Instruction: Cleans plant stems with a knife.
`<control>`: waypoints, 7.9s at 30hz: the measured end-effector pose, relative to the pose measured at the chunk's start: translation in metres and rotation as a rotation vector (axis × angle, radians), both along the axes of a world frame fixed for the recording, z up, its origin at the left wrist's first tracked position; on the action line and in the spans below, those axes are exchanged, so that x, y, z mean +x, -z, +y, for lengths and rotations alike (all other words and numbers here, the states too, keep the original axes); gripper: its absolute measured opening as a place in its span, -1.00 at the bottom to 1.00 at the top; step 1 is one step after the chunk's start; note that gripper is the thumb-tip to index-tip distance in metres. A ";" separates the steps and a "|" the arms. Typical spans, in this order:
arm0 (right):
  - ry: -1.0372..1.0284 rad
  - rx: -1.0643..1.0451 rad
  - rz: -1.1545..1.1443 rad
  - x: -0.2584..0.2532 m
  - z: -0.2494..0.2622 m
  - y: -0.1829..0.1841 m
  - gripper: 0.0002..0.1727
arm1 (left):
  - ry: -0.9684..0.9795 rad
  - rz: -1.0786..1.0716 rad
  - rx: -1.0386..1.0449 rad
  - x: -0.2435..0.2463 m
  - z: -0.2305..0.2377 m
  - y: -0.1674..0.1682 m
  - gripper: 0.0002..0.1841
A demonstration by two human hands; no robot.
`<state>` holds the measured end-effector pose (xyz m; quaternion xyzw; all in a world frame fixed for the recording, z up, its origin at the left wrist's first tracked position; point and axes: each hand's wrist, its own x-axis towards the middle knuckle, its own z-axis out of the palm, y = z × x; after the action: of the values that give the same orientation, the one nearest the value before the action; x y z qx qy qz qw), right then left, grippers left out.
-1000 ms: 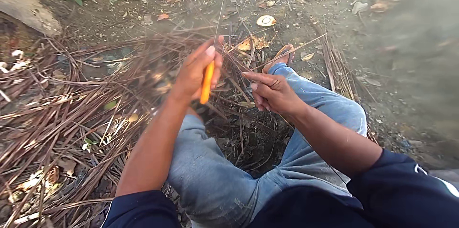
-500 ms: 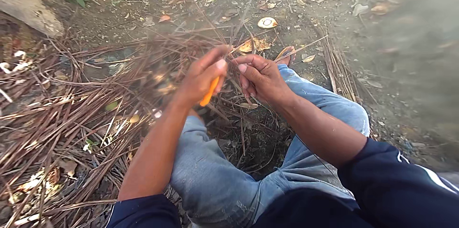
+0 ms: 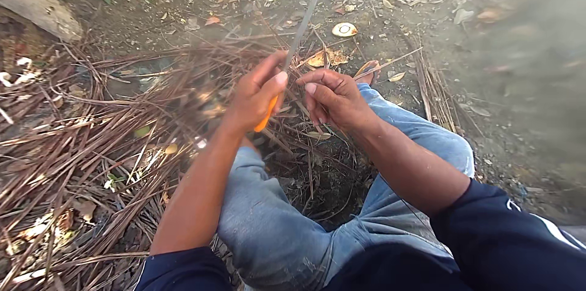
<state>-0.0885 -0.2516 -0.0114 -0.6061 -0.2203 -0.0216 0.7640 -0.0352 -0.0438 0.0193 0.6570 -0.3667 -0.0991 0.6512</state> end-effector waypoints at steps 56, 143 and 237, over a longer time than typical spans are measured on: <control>-0.265 0.255 0.151 0.001 -0.026 -0.003 -0.54 | -0.417 -0.453 0.479 0.005 0.006 -0.001 -0.49; -0.262 0.257 0.179 -0.023 -0.024 0.014 -0.59 | -0.126 -0.236 0.363 -0.030 0.007 -0.018 -0.49; -0.085 -0.220 -0.157 0.012 -0.017 -0.010 -0.55 | -0.112 0.189 -0.029 -0.020 0.022 -0.022 -0.48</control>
<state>-0.0762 -0.2689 -0.0012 -0.6728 -0.3059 -0.0124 0.6735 -0.0557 -0.0218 0.0417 0.6547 -0.2679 -0.1184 0.6968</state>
